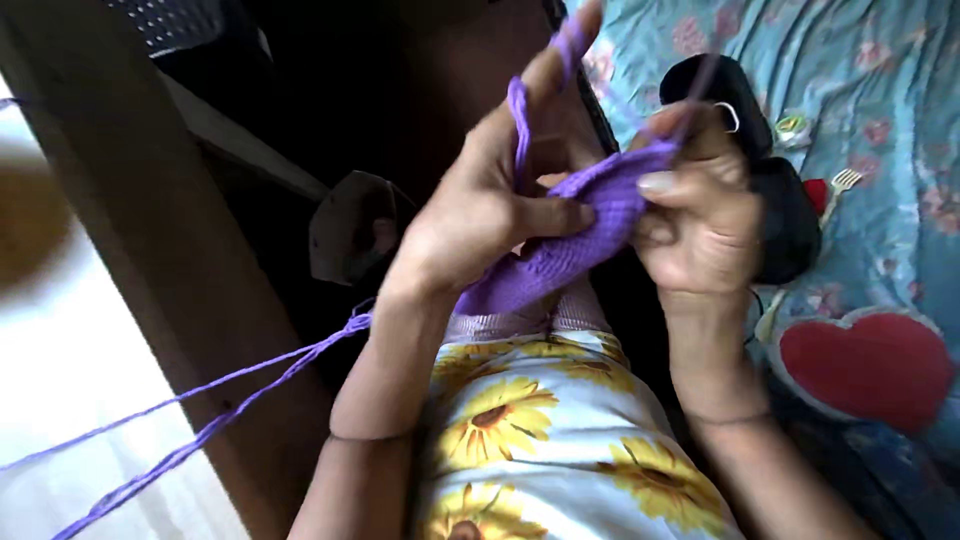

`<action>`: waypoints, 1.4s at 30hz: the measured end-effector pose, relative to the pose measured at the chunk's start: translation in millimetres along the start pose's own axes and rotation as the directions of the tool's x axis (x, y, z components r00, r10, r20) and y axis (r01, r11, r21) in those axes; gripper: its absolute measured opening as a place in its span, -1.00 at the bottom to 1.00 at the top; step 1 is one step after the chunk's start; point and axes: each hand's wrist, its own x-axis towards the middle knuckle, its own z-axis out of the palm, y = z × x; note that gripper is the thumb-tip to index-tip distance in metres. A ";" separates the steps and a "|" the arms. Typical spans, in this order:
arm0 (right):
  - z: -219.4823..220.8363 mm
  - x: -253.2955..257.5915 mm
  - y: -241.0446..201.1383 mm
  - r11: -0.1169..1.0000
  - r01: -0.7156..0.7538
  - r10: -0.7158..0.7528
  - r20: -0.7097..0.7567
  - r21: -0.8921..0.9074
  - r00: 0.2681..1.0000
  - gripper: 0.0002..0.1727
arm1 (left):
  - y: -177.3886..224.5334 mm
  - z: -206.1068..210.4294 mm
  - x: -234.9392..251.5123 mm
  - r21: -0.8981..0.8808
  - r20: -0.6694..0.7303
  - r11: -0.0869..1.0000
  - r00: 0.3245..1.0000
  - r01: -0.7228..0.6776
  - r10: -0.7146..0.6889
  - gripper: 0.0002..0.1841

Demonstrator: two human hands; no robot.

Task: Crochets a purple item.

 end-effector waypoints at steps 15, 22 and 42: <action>-46.1 -25.1 60.2 0.796 -0.279 0.161 -0.258 -0.537 0.953 -0.59 | -116.7 -18.2 10.7 -0.183 -0.205 0.968 0.957 0.169 -0.206 -0.08; -58.3 -34.3 59.6 0.833 -0.283 0.166 -0.272 -0.475 0.948 -0.67 | -118.9 -13.3 6.5 -0.300 -0.203 0.925 0.931 0.234 -0.302 -0.21; -70.2 -52.8 44.7 0.861 -0.107 0.077 -0.080 -0.498 0.994 -0.67 | -98.0 9.7 -5.6 -0.263 -0.238 0.924 0.909 0.279 -0.342 -0.30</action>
